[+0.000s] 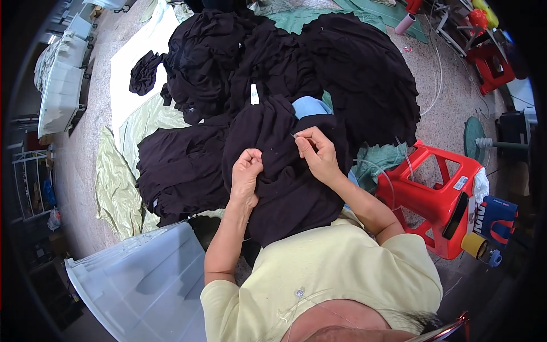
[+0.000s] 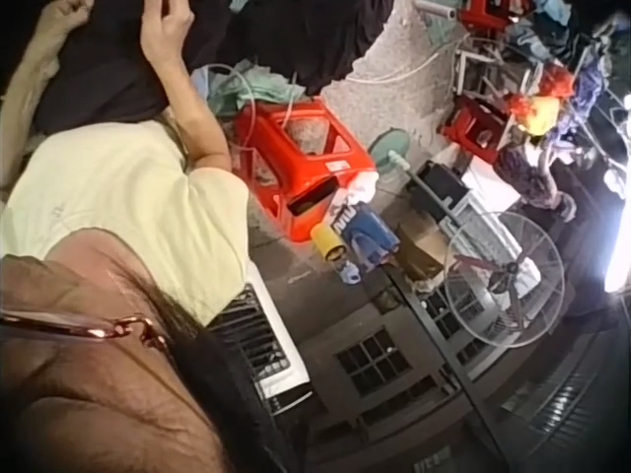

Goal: Trimming loose threads from black fabric garment pieces using small scissors.

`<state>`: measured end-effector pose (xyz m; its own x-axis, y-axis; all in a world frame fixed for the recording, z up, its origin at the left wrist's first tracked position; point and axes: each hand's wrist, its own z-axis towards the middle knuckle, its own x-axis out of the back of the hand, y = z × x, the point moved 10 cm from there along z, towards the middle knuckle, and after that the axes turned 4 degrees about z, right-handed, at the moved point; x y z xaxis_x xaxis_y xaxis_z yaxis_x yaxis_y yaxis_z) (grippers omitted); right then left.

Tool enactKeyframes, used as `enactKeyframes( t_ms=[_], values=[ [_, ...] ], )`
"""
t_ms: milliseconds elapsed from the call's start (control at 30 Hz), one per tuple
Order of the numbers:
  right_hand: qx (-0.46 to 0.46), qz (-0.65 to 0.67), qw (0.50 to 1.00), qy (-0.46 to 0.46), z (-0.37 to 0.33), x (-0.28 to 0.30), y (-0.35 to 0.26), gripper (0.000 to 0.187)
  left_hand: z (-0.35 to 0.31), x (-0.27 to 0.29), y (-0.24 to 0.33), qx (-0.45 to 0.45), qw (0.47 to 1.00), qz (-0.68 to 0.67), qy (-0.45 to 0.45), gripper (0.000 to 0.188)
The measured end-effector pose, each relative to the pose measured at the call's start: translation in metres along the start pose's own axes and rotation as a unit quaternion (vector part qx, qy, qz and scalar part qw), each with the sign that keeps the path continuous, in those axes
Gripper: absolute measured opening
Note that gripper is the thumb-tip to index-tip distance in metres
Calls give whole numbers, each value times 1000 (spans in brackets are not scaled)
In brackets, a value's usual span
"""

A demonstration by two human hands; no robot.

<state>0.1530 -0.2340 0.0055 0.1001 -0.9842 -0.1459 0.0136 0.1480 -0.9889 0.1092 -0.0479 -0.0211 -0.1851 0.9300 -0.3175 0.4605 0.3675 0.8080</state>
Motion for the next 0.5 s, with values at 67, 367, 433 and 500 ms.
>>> enactKeyframes(
  t_ms=[67, 367, 433, 500],
  values=[
    [-1, 3, 1000, 4, -2, 2, 1, 17, -2, -5, -4, 64, 998, 6, 28, 19],
    [56, -39, 998, 1, -4, 4, -27, 16, -6, -1, -7, 69, 990, 105, 65, 18],
    [115, -136, 984, -30, -7, -3, -48, 15, -7, -2, -5, 55, 992, 77, 85, 17],
    [133, -149, 979, -35, -8, -5, -59, 16, -10, -1, 15, -60, 992, -7, 109, 16]
  ],
)
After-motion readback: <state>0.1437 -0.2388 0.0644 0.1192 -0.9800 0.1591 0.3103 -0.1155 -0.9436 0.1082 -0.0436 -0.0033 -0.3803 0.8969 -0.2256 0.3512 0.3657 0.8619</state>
